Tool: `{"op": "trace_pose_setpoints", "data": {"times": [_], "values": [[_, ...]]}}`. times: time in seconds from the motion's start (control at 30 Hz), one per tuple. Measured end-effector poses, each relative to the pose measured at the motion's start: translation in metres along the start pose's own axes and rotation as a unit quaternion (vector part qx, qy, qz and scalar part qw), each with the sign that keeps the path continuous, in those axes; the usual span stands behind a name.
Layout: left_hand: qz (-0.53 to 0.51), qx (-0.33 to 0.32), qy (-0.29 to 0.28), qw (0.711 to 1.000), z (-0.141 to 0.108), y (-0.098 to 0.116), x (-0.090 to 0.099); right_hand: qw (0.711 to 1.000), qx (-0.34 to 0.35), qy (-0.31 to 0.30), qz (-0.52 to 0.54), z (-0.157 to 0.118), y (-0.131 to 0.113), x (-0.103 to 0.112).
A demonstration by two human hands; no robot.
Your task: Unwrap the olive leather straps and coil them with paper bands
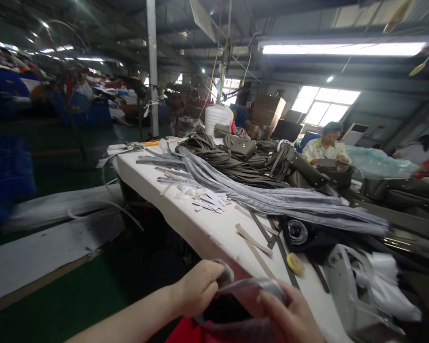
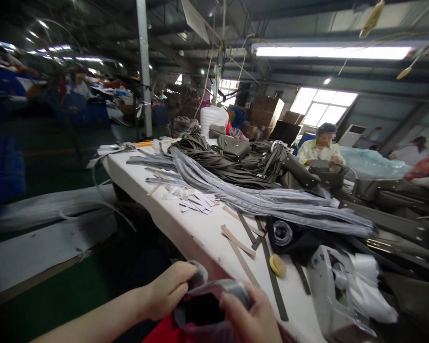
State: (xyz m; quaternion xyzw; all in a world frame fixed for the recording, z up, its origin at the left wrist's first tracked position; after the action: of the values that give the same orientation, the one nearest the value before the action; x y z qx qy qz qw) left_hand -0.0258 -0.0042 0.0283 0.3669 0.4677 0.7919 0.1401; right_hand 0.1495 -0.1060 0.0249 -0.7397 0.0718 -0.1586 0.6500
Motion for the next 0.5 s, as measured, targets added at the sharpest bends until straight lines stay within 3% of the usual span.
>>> {"op": "trace_pose_setpoints", "data": {"times": [0.1,0.2,0.3,0.4,0.5], "values": [[-0.104,0.040,-0.061,0.992,-0.014,0.011,-0.018,0.992,0.000,0.118,0.045,0.027,-0.008,0.028],[-0.172,0.108,-0.075,0.976,-0.018,0.015,-0.026,0.991,0.011,0.129,-0.027,0.043,-0.008,0.037],[-0.255,0.158,-0.084,0.950,-0.020,0.014,-0.026,0.983,0.078,0.106,-0.129,0.044,-0.011,0.039],[-0.392,0.189,-0.080,0.897,-0.019,0.023,-0.023,0.968,0.186,0.064,-0.156,0.031,-0.016,0.025],[-0.503,0.202,-0.013,0.840,-0.011,0.037,-0.019,0.978,0.161,-0.026,-0.129,0.014,-0.005,-0.018]]}}
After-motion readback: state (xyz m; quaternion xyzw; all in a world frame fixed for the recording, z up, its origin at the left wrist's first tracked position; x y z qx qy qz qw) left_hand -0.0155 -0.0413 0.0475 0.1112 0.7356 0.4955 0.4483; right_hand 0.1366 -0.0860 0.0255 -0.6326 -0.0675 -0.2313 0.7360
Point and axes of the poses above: each hand's wrist, its own z-axis towards the middle knuckle, its own x-axis out of the back of the hand, y = z × x, the point moved 4 cm from there along z, towards the middle knuckle, and after that the axes turned 11 degrees about y, right-handed, at the moved point
